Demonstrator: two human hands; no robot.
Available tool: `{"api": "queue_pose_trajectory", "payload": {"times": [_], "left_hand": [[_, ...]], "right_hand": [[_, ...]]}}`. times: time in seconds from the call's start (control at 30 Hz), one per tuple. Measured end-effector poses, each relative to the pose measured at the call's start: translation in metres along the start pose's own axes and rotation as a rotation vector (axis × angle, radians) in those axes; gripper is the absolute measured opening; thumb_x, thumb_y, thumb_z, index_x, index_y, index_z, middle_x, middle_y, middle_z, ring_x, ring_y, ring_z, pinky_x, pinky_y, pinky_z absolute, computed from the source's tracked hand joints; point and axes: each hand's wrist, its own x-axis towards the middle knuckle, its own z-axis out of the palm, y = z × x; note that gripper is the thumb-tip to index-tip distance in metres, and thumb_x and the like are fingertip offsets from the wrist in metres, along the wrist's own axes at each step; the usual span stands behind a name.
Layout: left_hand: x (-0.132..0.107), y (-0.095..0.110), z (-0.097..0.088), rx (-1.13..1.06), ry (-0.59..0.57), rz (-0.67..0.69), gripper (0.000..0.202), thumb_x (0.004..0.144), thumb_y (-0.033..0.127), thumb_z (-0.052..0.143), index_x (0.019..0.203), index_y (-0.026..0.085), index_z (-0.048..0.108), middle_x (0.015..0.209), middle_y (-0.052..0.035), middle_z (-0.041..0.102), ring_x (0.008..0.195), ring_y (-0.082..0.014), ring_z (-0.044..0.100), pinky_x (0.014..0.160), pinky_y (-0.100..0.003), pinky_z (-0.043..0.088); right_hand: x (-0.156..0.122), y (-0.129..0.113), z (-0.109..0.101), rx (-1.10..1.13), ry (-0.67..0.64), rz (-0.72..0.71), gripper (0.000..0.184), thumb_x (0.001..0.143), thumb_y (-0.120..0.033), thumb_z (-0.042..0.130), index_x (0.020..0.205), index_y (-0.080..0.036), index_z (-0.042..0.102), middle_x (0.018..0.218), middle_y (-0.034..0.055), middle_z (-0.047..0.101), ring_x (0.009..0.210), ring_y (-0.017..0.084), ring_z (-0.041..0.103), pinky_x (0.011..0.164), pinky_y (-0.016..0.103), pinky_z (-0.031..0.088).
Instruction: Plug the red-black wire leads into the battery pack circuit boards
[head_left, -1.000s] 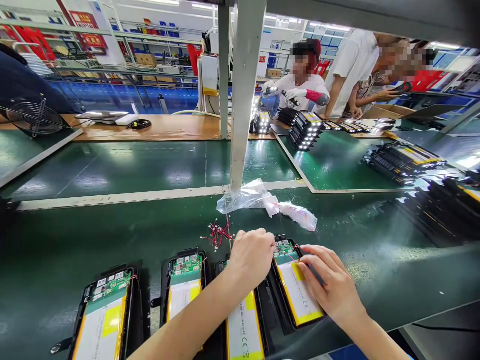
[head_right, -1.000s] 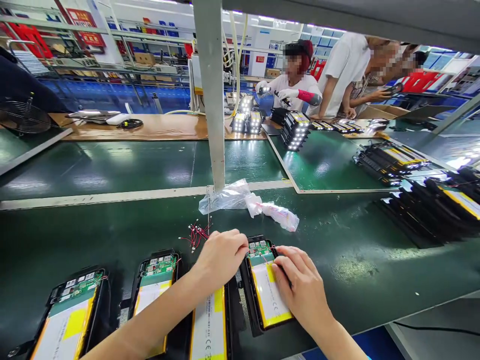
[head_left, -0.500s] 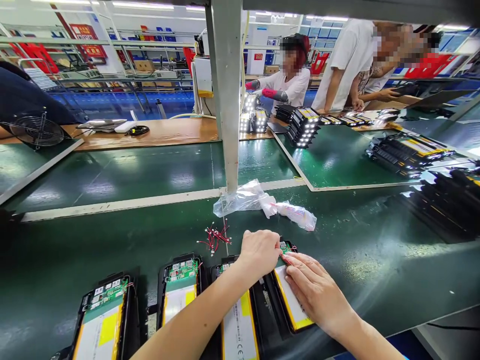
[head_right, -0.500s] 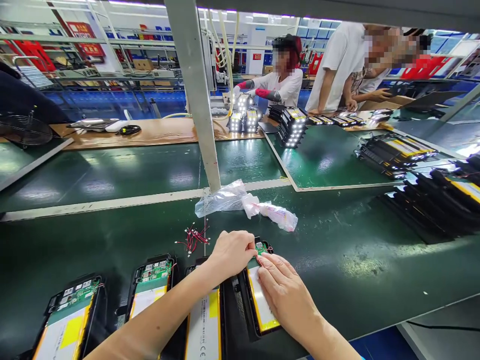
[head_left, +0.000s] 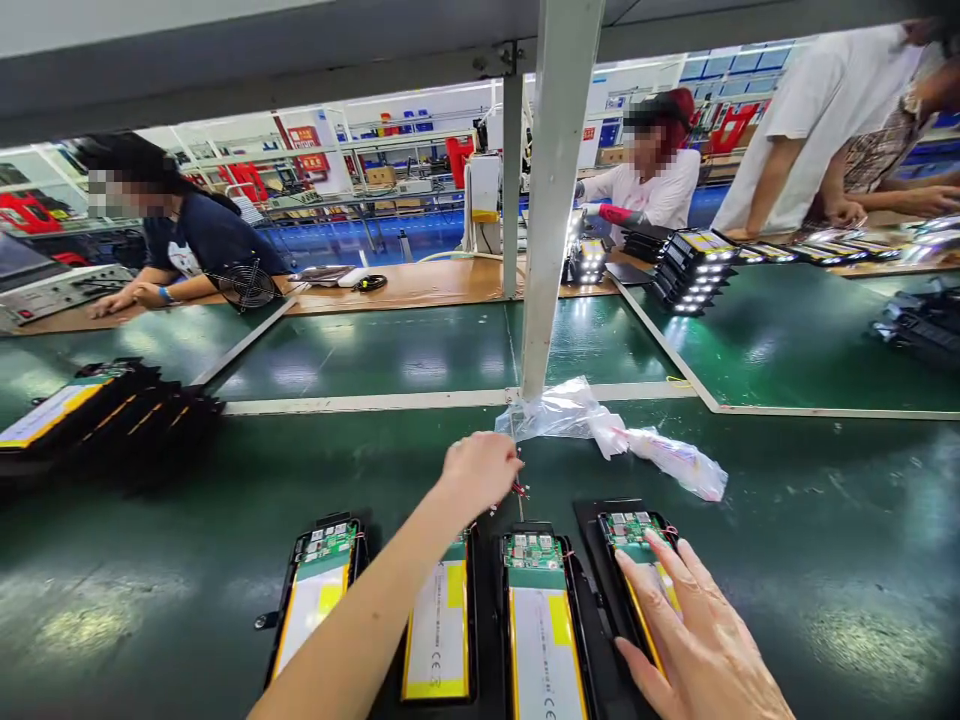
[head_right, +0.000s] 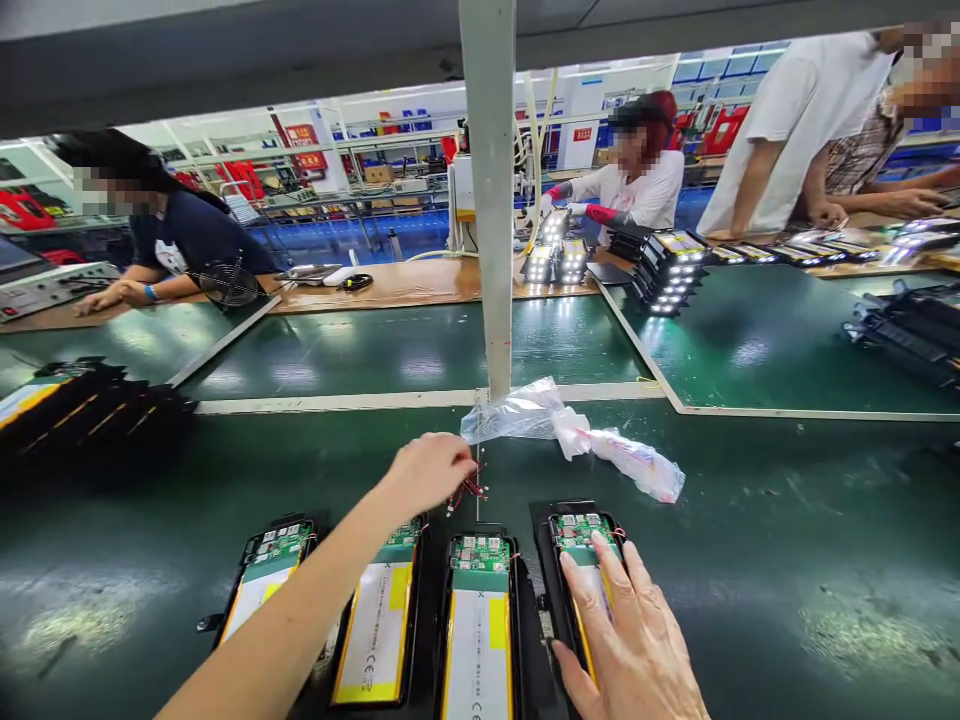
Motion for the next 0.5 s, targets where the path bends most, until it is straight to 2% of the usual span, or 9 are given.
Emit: {"api": "queue_pose_trajectory", "payload": {"times": [0.07,0.17,0.23,0.33,0.5], "left_hand": [[0.013,-0.024,-0.007,0.032,0.012,-0.074,0.013,0.08,0.026,0.054,0.08,0.022,0.066,0.092,-0.0069,0.07,0.089,-0.0235,0.064,0.077,-0.035,0.047],[0.039,-0.042,-0.002,0.034,0.006,-0.098,0.006,0.075,0.021,0.061,0.077,0.02,0.067,0.092,-0.0067,0.07,0.091,-0.0237,0.063,0.084,-0.038,0.045],[0.057,-0.046,0.005,0.017,0.043,-0.099,0.014,0.079,0.021,0.059,0.091,0.019,0.066,0.103,-0.0078,0.067,0.097,-0.0232,0.061,0.087,-0.04,0.045],[0.081,-0.047,0.014,-0.035,0.102,-0.059,0.03,0.089,0.026,0.05,0.118,0.018,0.055,0.12,-0.0091,0.059,0.105,-0.0207,0.058,0.09,-0.041,0.046],[0.112,-0.043,0.022,-0.094,0.06,0.062,0.026,0.09,0.033,0.051,0.109,0.017,0.06,0.106,-0.0056,0.064,0.095,-0.0171,0.061,0.085,-0.038,0.051]], "right_hand": [[0.002,-0.003,0.0,-0.008,-0.017,0.028,0.061,0.079,-0.035,0.049,0.138,-0.022,0.04,0.147,0.016,0.032,0.128,0.047,0.035,0.072,0.057,0.057],[0.005,-0.004,0.002,-0.066,-0.006,0.014,0.065,0.075,-0.035,0.049,0.138,-0.025,0.04,0.148,0.0166,0.03,0.121,0.052,0.041,0.06,0.056,0.057],[0.004,-0.004,0.005,-0.12,0.002,-0.009,0.068,0.072,-0.038,0.051,0.138,-0.025,0.041,0.147,0.0175,0.031,0.115,0.055,0.045,0.057,0.057,0.056],[0.004,-0.007,0.009,-0.162,-0.008,-0.002,0.072,0.068,-0.037,0.054,0.138,-0.027,0.04,0.145,0.0165,0.034,0.114,0.054,0.046,0.058,0.059,0.055],[0.005,-0.004,0.017,-0.134,0.027,0.05,0.074,0.059,-0.03,0.054,0.133,-0.029,0.045,0.145,0.0157,0.035,0.113,0.054,0.046,0.058,0.058,0.055]]}}
